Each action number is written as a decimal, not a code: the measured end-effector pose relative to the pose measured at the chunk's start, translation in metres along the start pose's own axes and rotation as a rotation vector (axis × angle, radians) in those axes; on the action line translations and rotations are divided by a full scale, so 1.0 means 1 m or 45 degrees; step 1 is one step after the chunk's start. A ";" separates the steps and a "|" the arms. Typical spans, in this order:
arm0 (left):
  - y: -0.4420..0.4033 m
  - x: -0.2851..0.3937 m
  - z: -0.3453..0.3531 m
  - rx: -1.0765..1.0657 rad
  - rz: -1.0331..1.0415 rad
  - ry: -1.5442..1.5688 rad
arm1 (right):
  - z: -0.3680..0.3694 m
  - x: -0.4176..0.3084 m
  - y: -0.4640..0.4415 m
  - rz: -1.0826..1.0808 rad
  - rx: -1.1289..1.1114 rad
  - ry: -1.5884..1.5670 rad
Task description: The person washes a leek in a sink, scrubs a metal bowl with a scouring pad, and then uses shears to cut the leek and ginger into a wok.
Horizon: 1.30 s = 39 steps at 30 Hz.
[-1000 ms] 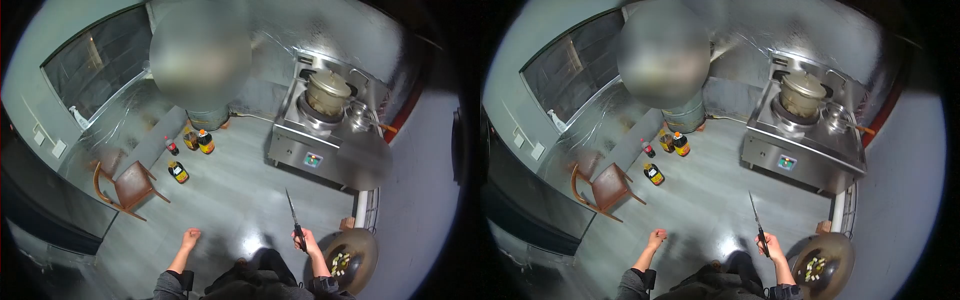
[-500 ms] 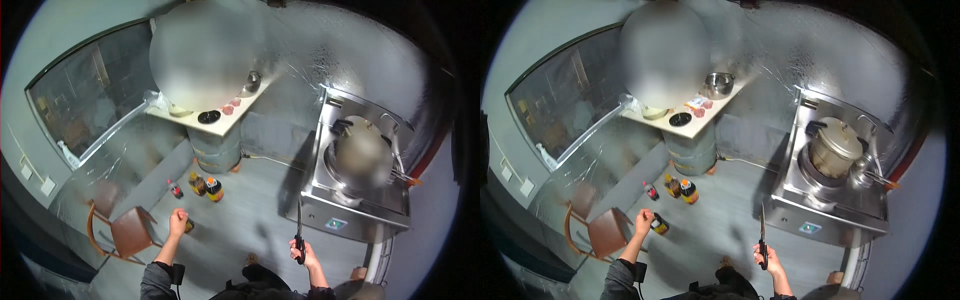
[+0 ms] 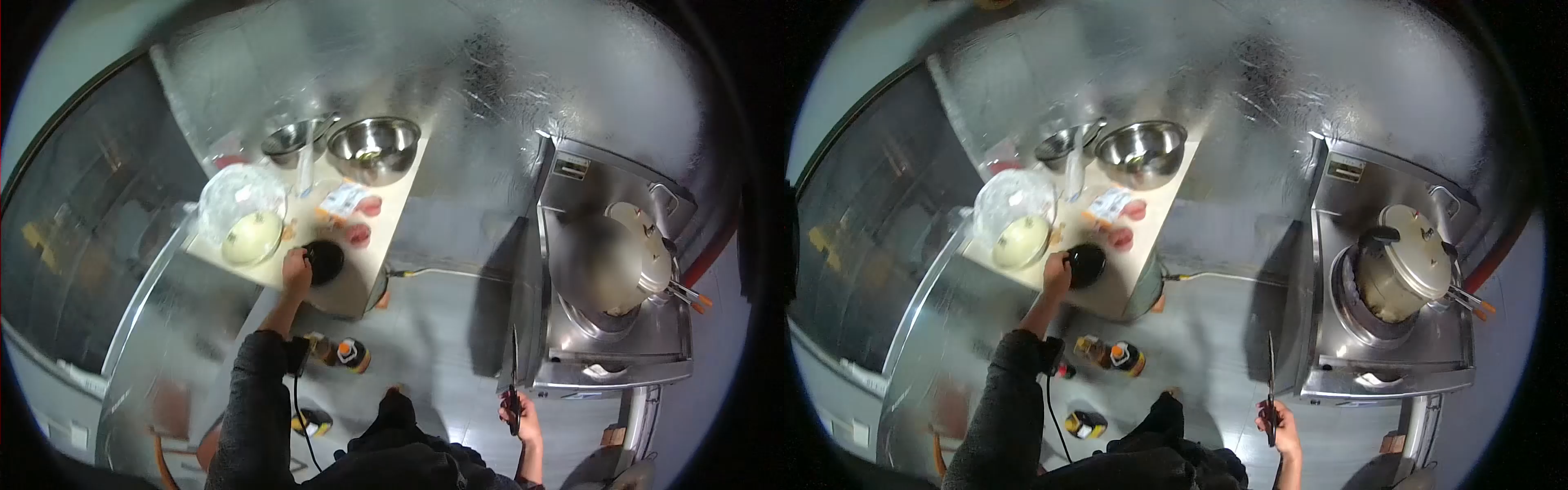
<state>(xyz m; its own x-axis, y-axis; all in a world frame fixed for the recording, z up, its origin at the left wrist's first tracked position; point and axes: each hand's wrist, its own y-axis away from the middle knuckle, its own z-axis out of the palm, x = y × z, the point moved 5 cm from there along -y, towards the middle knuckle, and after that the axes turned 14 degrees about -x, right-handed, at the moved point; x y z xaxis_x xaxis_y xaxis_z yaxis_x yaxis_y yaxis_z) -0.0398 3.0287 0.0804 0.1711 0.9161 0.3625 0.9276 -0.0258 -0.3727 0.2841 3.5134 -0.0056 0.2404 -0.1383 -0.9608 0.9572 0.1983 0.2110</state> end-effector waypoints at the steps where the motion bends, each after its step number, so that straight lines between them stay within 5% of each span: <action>1: -0.036 -0.011 0.015 0.013 -0.033 -0.126 | 0.007 -0.007 -0.013 -0.020 0.086 -0.025; 3: -0.089 -0.024 0.025 -0.039 -0.017 -0.503 | 0.026 -0.017 -0.038 -0.021 0.223 -0.058; 4: -0.108 -0.044 0.040 -0.358 -0.346 -0.590 | 0.032 -0.018 -0.043 -0.010 0.329 -0.091; 6: -0.144 -0.101 0.079 -0.470 -0.545 -0.527 | 0.046 -0.020 -0.057 -0.050 0.366 -0.195; 10: -0.175 -0.136 0.113 -0.743 -0.293 -1.019 | 0.059 -0.019 -0.075 -0.083 0.505 -0.344; 15: -0.169 -0.202 0.140 -0.748 0.389 -1.700 | 0.074 -0.035 -0.081 -0.085 0.580 -0.452; 25: -0.204 -0.177 0.077 -0.831 -0.114 -0.914 | 0.077 -0.028 -0.062 -0.221 0.534 -0.382; 30: -0.214 -0.041 0.013 -0.664 0.025 0.149 | 0.068 -0.024 -0.015 -0.293 0.627 -0.471; 34: -0.086 0.243 -0.047 -0.861 0.651 1.149 | 0.059 -0.030 0.050 -0.357 0.769 -0.496; 35: -0.050 0.283 -0.046 -1.241 0.517 1.119 | 0.056 -0.030 0.069 -0.383 0.794 -0.438; 36: -0.010 0.330 -0.022 -1.722 0.532 1.801 | 0.053 -0.030 0.091 -0.415 0.809 -0.439; 37: 0.031 0.367 -0.001 -1.731 1.080 1.241 | 0.049 -0.021 0.114 -0.378 0.874 -0.451; 39: 0.144 0.460 -0.003 -2.268 1.090 1.358 | 0.044 -0.009 0.160 -0.349 1.025 -0.412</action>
<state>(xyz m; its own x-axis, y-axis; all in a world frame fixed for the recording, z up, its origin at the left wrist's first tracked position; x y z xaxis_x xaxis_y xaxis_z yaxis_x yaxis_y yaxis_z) 0.1731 3.4450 0.1960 0.0626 0.0271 0.9977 -0.2872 -0.9569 0.0440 0.4427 3.5036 0.0444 -0.0948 -0.3702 -0.9241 0.7817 -0.6025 0.1612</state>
